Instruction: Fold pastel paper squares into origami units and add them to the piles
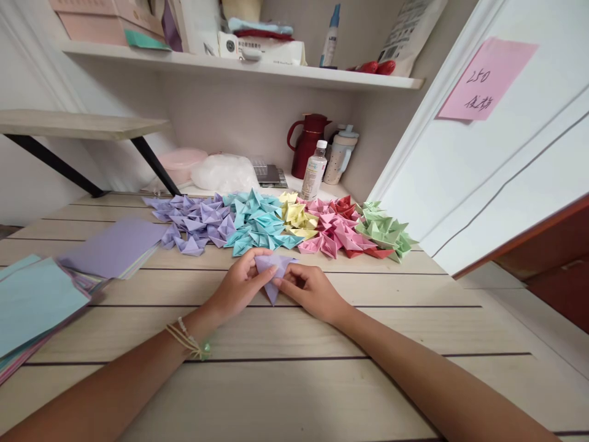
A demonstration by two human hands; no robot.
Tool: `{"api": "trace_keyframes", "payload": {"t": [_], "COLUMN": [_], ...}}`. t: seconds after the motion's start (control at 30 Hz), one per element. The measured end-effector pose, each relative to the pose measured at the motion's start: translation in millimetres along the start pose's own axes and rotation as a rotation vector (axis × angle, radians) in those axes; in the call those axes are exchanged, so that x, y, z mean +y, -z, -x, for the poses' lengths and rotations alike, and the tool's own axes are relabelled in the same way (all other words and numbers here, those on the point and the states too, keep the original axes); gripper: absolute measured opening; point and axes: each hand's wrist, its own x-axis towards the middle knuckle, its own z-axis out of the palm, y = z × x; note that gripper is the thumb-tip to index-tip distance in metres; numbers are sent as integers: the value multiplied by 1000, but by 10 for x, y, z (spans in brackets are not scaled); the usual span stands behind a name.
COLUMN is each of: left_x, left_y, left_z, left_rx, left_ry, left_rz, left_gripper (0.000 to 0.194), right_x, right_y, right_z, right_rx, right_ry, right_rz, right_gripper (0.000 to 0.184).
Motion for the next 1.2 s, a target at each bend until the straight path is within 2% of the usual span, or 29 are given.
{"api": "trace_keyframes", "payload": {"t": [0.2,1.07,1.2], "left_x": [5,28,24], "left_y": [-4,-6,-2], "left_z": [14,37,31], "left_rx": [-15,4,-22], "left_ry": [0,-10,-13], "left_rz": [-3,-67,-84], "left_gripper": [42,45,44], "right_x": [17,15,32], "right_y": [-4,3,1], "right_z": [0,19,21], "right_rx": [19,10,10], "right_ry": [17,33,46], "right_rz": [44,166,157], "right_gripper": [38,33,31]}}
